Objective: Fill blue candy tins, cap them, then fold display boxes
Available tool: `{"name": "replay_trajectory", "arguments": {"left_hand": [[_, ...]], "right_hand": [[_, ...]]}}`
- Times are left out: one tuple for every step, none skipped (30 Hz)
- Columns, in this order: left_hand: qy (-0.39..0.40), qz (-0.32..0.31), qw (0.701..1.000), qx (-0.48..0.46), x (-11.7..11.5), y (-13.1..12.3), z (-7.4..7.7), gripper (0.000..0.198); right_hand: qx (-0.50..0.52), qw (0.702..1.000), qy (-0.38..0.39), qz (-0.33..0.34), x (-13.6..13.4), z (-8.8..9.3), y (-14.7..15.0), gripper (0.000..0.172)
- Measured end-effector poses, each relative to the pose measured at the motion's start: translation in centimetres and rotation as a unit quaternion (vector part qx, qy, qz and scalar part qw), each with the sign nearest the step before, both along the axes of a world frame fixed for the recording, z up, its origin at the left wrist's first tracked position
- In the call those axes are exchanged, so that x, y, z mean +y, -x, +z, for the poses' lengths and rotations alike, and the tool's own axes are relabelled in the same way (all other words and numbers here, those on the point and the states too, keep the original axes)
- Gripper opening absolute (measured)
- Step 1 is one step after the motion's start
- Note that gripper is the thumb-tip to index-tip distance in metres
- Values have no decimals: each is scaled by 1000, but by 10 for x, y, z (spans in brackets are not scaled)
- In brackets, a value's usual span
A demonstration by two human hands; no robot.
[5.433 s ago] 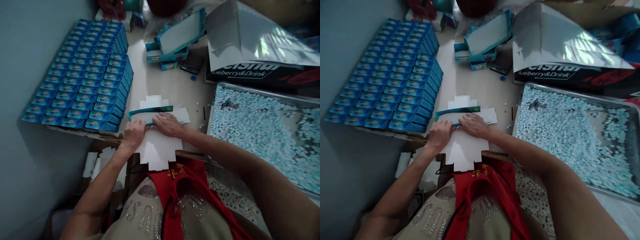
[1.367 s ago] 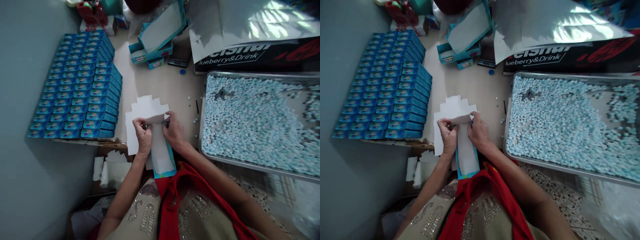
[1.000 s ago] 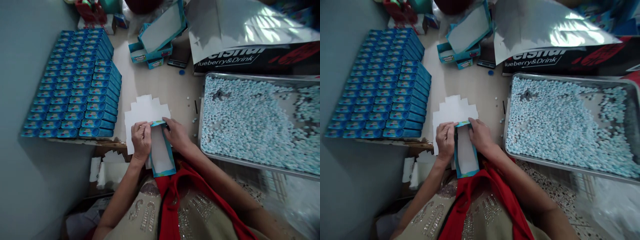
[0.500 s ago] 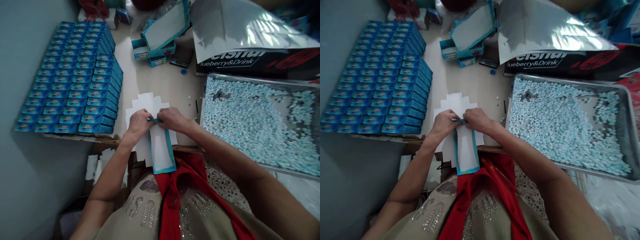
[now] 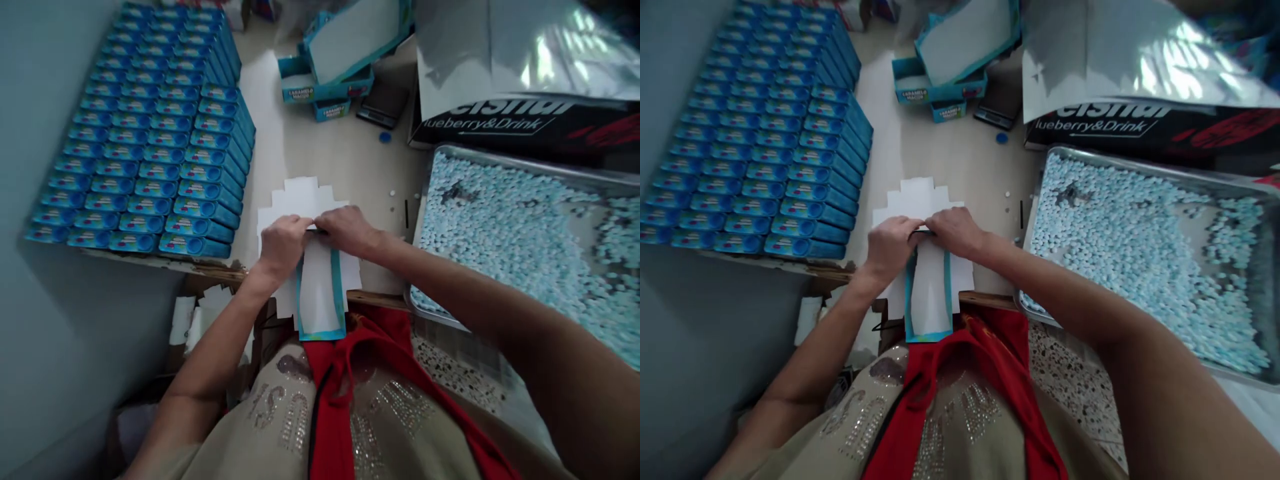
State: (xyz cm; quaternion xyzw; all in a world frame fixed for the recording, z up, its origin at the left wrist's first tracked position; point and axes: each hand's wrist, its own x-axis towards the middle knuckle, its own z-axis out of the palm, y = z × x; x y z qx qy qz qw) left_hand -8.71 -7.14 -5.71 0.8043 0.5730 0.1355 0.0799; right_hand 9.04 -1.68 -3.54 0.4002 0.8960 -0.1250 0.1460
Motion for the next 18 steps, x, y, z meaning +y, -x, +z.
{"name": "replay_trajectory", "arguments": {"left_hand": [[-39, -28, 999, -3, -7, 6, 4, 24], [-72, -71, 995, -1, -14, 13, 8, 28], [-94, -123, 988, 7, -21, 21, 13, 30], [-105, -178, 978, 21, -26, 30, 18, 32], [-105, -229, 967, 39, -29, 37, 22, 33], [-96, -275, 955, 58, -30, 44, 25, 33], [-81, -314, 942, 80, -29, 48, 28, 33], [-59, -351, 929, 104, -26, 50, 30, 33], [-33, -382, 914, 131, -21, 49, 31, 31], [-4, -407, 900, 159, -14, 46, 32, 29], [23, -425, 886, 184, -7, 41, 32, 27], [46, -438, 874, 205, -1, 34, 31, 26], [64, -448, 865, 219, 6, 27, 30, 25], [76, -454, 858, 227, 11, 21, 28, 25], [84, -455, 855, 233, 15, 16, 26, 24], [89, -452, 855, 239, 17, 13, 23, 23], [93, -444, 857, 243, 18, 12, 21, 22], [95, -434, 863, 241, 17, 13, 20, 21]], "right_hand": [[-4, 1000, 2, 1, -1, 2, -1, 32], [-8, 1000, 2, 12, -1, 5, -3, 32], [-8, 999, -3, 31, -1, 9, -6, 30], [0, 998, -17, 56, -2, 13, -11, 28], [17, 995, -37, 86, -3, 17, -16, 25], [40, 990, -60, 122, -4, 20, -21, 24], [65, 981, -81, 163, -6, 22, -28, 25], [87, 970, -95, 207, -9, 23, -34, 27], [102, 957, -100, 252, -12, 22, -39, 28], [110, 945, -97, 293, -16, 20, -43, 27], [114, 934, -91, 325, -20, 16, -45, 25], [119, 927, -83, 346, -23, 11, -46, 22], [125, 923, -77, 356, -24, 5, -46, 20], [133, 921, -71, 359, -24, -1, -44, 19], [142, 922, -66, 355, -23, -8, -41, 20], [150, 923, -62, 350, -22, -14, -38, 21], [158, 924, -59, 344, -20, -19, -35, 22], [163, 926, -55, 337, -18, -24, -33, 21]]}}
